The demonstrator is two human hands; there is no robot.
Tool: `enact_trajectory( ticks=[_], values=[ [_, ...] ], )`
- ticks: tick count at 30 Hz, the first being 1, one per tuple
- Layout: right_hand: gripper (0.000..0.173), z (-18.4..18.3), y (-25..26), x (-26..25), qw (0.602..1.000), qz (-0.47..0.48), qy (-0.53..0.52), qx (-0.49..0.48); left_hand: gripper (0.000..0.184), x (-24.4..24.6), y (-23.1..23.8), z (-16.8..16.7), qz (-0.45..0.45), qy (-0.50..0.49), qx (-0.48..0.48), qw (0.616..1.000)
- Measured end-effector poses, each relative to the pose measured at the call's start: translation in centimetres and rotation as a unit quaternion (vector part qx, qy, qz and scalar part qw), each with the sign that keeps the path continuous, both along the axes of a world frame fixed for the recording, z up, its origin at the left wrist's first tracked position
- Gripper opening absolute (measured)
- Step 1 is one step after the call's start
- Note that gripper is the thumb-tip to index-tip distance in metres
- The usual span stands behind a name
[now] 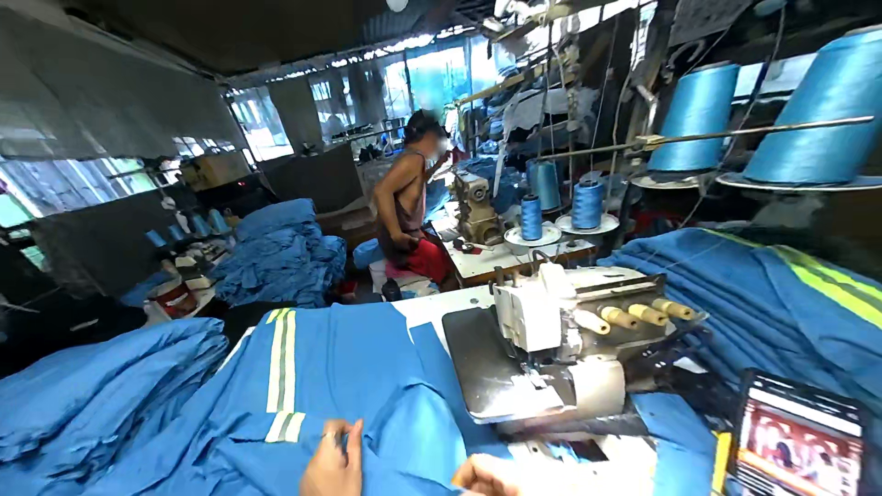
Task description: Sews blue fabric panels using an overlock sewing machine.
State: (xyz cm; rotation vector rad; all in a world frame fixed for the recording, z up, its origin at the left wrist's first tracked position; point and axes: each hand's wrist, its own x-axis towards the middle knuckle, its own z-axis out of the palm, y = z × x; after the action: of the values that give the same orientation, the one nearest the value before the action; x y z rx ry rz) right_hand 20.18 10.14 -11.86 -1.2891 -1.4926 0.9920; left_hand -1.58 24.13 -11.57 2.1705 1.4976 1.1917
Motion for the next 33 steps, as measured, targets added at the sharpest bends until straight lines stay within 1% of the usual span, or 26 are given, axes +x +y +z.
enact_trajectory(
  ticks=[1, 2, 3, 4, 6, 8, 9, 10, 12, 13, 14, 16, 18, 20, 22, 23, 24, 25, 26, 28, 29, 30, 31, 32, 33],
  values=[
    [0.021, -0.4, -0.3, 1.3, 0.997, -0.022, -0.071, 0.029, 0.033, 0.3, 0.9, -2.1, 0.017, 0.074, -0.027, 0.997],
    [0.020, -1.1, -0.5, 2.5, 0.988, -0.053, -0.130, 0.069, 0.035, 0.4, 1.4, -3.9, 0.029, 0.123, -0.044, 0.991],
    [0.019, -1.9, -0.7, 3.7, 0.975, -0.088, -0.171, 0.107, 0.035, 0.5, 1.5, -4.8, 0.037, 0.146, -0.036, 0.988],
    [0.018, -2.3, -1.0, 4.8, 0.967, -0.119, -0.187, 0.129, 0.034, 0.6, 1.6, -5.0, 0.040, 0.152, -0.029, 0.987],
    [0.019, -2.8, -1.9, 6.3, 0.972, -0.150, -0.136, 0.120, 0.033, 0.5, 1.6, -5.2, 0.040, 0.143, -0.030, 0.988],
    [0.018, -3.3, -2.7, 6.8, 0.978, -0.144, -0.093, 0.116, 0.031, 0.5, 1.7, -5.3, 0.046, 0.137, -0.027, 0.989],
    [0.019, -3.6, -3.1, 6.6, 0.978, -0.133, -0.107, 0.120, 0.030, 0.5, 1.6, -5.3, 0.048, 0.137, -0.029, 0.989],
    [0.020, -4.0, -3.6, 6.2, 0.973, -0.119, -0.150, 0.126, 0.030, 0.5, 1.5, -5.4, 0.052, 0.139, -0.029, 0.988],
    [0.023, -5.2, -3.9, 5.5, 0.942, -0.088, -0.281, 0.162, 0.028, 0.5, 1.5, -5.5, 0.057, 0.141, -0.029, 0.988],
    [0.022, -5.9, -3.8, 5.2, 0.922, -0.071, -0.332, 0.186, 0.027, 0.5, 1.5, -5.5, 0.060, 0.142, -0.029, 0.988],
    [0.020, -6.5, -3.8, 4.9, 0.907, -0.067, -0.361, 0.206, 0.027, 0.5, 1.5, -5.5, 0.065, 0.143, -0.030, 0.987],
    [0.023, -7.2, -3.7, 4.6, 0.895, -0.086, -0.381, 0.217, 0.027, 0.5, 1.5, -5.5, 0.071, 0.144, -0.030, 0.987],
    [0.032, -7.5, -3.6, 4.8, 0.878, -0.117, -0.410, 0.217, 0.027, 0.5, 1.4, -5.6, 0.076, 0.147, -0.030, 0.986],
    [0.039, -7.4, -3.3, 5.0, 0.865, -0.125, -0.443, 0.201, 0.026, 0.5, 1.4, -5.7, 0.073, 0.146, -0.028, 0.986],
    [0.039, -6.7, -2.8, 5.1, 0.863, -0.121, -0.456, 0.182, 0.026, 0.4, 1.6, -5.7, 0.069, 0.108, -0.018, 0.992],
    [0.036, -6.1, -2.7, 5.1, 0.863, -0.115, -0.461, 0.172, 0.031, 0.3, 1.6, -5.8, 0.066, 0.072, 0.000, 0.995],
    [0.029, -5.6, -2.7, 5.3, 0.861, -0.112, -0.465, 0.172, 0.041, 0.0, 1.6, -5.8, 0.057, 0.036, 0.021, 0.997],
    [0.018, -5.2, -2.7, 5.5, 0.859, -0.117, -0.463, 0.184, 0.048, -0.1, 1.4, -5.6, 0.046, 0.003, 0.044, 0.998],
    [0.010, -4.7, -2.6, 5.9, 0.856, -0.133, -0.454, 0.207, 0.049, 0.1, 0.9, -4.9, 0.036, -0.025, 0.073, 0.996],
    [0.010, -3.3, -2.2, 6.4, 0.857, -0.182, -0.407, 0.258, 0.037, 1.0, -1.3, -2.9, 0.011, -0.057, 0.119, 0.991],
    [0.012, -2.4, -2.3, 6.4, 0.863, -0.202, -0.372, 0.274, 0.029, 1.8, -2.9, -1.9, -0.024, -0.067, 0.118, 0.990],
    [0.014, -1.4, -2.5, 6.2, 0.873, -0.213, -0.335, 0.285, 0.026, 2.8, -4.8, -1.0, -0.080, -0.080, 0.086, 0.990],
    [0.016, -0.4, -2.7, 6.0, 0.881, -0.215, -0.302, 0.294, 0.027, 3.9, -6.7, -0.3, -0.151, -0.099, 0.020, 0.983],
    [0.018, 0.4, -3.0, 5.7, 0.888, -0.208, -0.277, 0.302, 0.028, 5.0, -8.3, 0.2, -0.222, -0.124, -0.068, 0.965],
    [0.019, 1.0, -3.2, 5.3, 0.893, -0.196, -0.265, 0.307, 0.028, 6.0, -9.4, 0.3, -0.273, -0.160, -0.160, 0.935]
  ],
)
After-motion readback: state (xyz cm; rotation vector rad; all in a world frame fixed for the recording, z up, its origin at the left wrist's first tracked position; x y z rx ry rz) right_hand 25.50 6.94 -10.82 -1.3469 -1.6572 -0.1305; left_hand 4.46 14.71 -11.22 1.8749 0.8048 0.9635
